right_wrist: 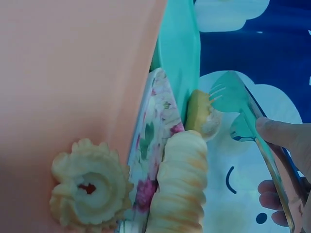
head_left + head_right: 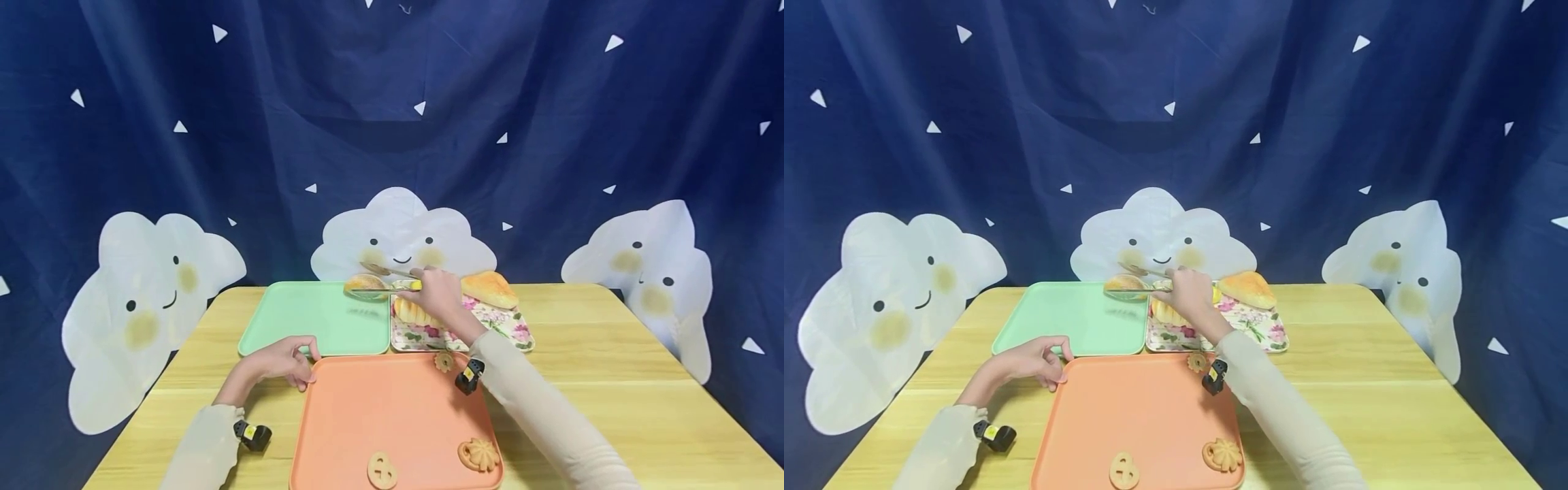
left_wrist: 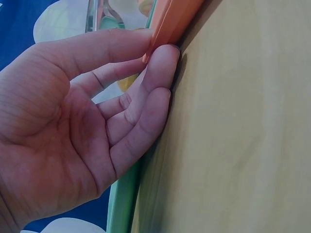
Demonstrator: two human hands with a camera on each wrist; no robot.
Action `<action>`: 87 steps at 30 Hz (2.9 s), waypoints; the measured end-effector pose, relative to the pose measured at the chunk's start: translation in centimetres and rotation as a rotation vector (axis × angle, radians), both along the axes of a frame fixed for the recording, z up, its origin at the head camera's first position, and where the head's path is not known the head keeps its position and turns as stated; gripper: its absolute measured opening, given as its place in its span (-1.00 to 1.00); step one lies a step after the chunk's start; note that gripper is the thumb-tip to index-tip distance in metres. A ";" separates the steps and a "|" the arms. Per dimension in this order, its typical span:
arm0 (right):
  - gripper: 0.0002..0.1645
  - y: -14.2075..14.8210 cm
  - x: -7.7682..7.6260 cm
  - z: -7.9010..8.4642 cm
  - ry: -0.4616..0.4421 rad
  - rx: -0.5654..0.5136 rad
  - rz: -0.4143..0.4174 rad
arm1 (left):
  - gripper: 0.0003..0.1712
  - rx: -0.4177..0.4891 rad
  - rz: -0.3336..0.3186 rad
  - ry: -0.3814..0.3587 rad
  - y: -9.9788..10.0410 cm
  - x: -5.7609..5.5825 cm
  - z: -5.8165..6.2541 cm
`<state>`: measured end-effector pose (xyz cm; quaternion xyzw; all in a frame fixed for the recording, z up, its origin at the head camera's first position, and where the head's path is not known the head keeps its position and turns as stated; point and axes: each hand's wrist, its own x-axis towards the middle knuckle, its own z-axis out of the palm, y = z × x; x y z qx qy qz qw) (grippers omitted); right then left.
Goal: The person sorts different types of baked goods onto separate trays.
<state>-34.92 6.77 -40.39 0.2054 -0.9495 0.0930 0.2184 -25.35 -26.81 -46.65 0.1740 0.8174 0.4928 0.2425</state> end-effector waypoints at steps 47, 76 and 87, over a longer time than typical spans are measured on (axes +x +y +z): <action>-0.41 19.9 4.6 -4.3 0.334 0.075 0.454 | -0.67 0.019 -0.023 -0.006 -0.1 -0.2 0.1; -0.36 20.8 5.6 -5.3 0.281 0.198 0.537 | -0.70 0.019 -0.010 -0.027 -0.2 0.0 0.0; -0.27 19.3 5.6 -5.4 0.393 0.184 0.547 | -0.70 0.015 -0.008 -0.006 0.0 0.0 -0.3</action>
